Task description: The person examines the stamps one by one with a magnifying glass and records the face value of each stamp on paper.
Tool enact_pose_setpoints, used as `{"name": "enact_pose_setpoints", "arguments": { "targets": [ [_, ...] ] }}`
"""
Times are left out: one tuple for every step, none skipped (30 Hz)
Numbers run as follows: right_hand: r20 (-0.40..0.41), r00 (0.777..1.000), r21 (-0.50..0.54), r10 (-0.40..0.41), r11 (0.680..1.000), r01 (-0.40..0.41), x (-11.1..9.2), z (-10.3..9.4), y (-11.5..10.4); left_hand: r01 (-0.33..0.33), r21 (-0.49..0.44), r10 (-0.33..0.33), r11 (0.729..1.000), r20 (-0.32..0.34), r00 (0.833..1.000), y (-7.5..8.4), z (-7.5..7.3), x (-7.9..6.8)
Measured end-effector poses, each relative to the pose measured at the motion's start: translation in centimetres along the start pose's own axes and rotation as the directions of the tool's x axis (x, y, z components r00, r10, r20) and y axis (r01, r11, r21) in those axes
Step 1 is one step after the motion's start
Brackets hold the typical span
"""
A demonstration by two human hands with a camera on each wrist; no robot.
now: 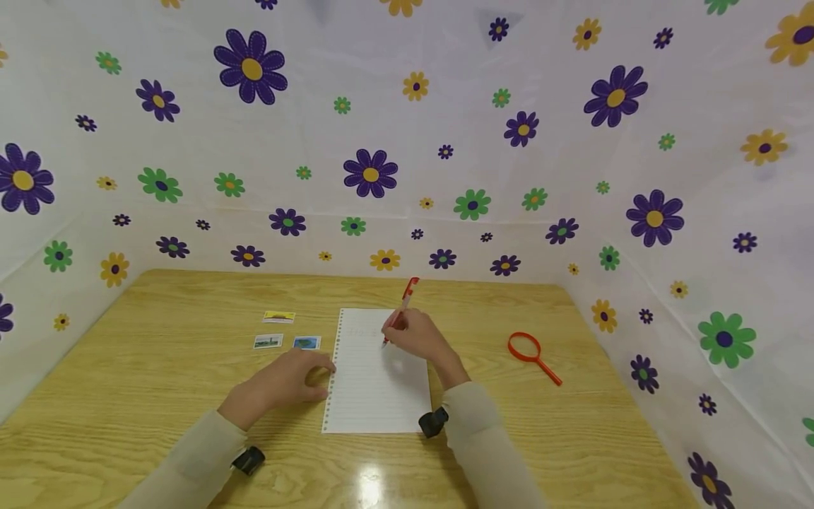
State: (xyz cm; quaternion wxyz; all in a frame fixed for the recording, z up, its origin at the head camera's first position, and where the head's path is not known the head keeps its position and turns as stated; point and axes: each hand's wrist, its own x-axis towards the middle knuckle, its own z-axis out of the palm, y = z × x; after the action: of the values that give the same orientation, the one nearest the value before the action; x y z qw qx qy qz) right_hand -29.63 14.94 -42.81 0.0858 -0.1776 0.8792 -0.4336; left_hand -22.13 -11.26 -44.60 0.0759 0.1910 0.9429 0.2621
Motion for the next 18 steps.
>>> {"name": "enact_pose_setpoints", "arguments": {
  "targets": [
    [0.005, 1.000, 0.002, 0.006, 1.000, -0.006, 0.1, 0.2, -0.1, 0.000, 0.003, 0.000, 1.000, 0.001, 1.000, 0.0, 0.0, 0.0],
    [0.014, 1.000, 0.014, 0.015, 1.000, -0.016, 0.1, 0.3, -0.2, 0.006, -0.001, -0.006, 1.000, 0.003, 1.000, 0.1, 0.0, 0.0],
    [0.026, 0.999, 0.031, 0.023, 0.999, -0.024, 0.2, 0.5, -0.3, 0.008, 0.001, -0.008, 1.000, 0.005, 1.000, 0.1, 0.0, 0.0],
    [0.039, 0.999, 0.047, 0.030, 0.998, -0.031, 0.2, 0.6, -0.4, 0.010, 0.002, -0.010, 1.000, 0.008, 1.000, 0.1, 0.0, 0.0],
    [0.050, 0.998, 0.068, 0.035, 0.997, -0.039, 0.3, 0.8, -0.6, 0.012, 0.002, -0.012, 1.000, 0.009, 1.000, 0.1, 0.0, 0.0],
    [0.059, 0.997, 0.088, 0.039, 0.995, -0.044, 0.3, 0.9, -0.7, 0.012, 0.003, -0.012, 1.000, 0.011, 1.000, 0.1, 0.0, 0.0],
    [0.068, 0.997, 0.108, 0.043, 0.993, -0.050, 0.3, 1.0, -0.9, 0.012, 0.003, -0.012, 1.000, 0.013, 1.000, 0.1, -0.1, 0.0],
    [0.073, 0.996, 0.124, 0.044, 0.991, -0.053, 0.3, 1.1, -1.1, 0.012, 0.004, -0.012, 1.000, 0.015, 1.000, 0.1, -0.1, 0.0],
    [0.075, 0.996, 0.133, 0.042, 0.990, -0.051, 0.4, 1.2, -1.2, 0.008, 0.009, -0.008, 1.000, 0.016, 1.000, 0.1, -0.1, 0.1],
    [0.074, 0.997, 0.137, 0.038, 0.989, -0.048, 0.4, 1.4, -1.3, 0.006, 0.012, -0.006, 1.000, 0.018, 1.000, 0.1, -0.1, 0.1],
    [0.072, 0.997, 0.141, 0.038, 0.989, -0.048, 0.4, 1.5, -1.5, 0.000, 0.018, -0.001, 1.000, 0.019, 1.000, 0.0, 0.0, 0.1],
    [0.071, 0.997, 0.142, 0.037, 0.989, -0.047, 0.5, 1.7, -1.5, -0.002, 0.020, 0.002, 1.000, 0.021, 1.000, 0.0, 0.0, 0.1],
    [0.069, 0.997, 0.142, 0.036, 0.989, -0.046, 0.6, 1.8, -1.6, -0.002, 0.021, 0.002, 1.000, 0.022, 1.000, -0.1, 0.0, 0.2],
    [0.067, 0.997, 0.142, 0.034, 0.989, -0.043, 0.7, 2.0, -1.7, -0.006, 0.023, 0.005, 1.000, 0.022, 1.000, -0.1, 0.0, 0.2],
    [0.066, 0.997, 0.143, 0.033, 0.989, -0.042, 0.7, 2.1, -1.7, -0.006, 0.023, 0.006, 1.000, 0.022, 1.000, -0.1, 0.0, 0.2],
    [0.064, 0.997, 0.142, 0.032, 0.989, -0.041, 0.8, 2.3, -1.7, -0.005, 0.020, 0.004, 1.000, 0.023, 1.000, -0.1, 0.0, 0.2],
    [0.063, 0.998, 0.140, 0.031, 0.989, -0.040, 0.8, 2.5, -1.7, -0.008, 0.022, 0.008, 1.000, 0.022, 1.000, -0.1, 0.0, 0.2],
    [0.062, 0.998, 0.137, 0.029, 0.990, -0.037, 0.9, 2.7, -1.6, -0.008, 0.018, 0.007, 1.000, 0.022, 1.000, -0.1, 0.1, 0.2]
  ]
}}
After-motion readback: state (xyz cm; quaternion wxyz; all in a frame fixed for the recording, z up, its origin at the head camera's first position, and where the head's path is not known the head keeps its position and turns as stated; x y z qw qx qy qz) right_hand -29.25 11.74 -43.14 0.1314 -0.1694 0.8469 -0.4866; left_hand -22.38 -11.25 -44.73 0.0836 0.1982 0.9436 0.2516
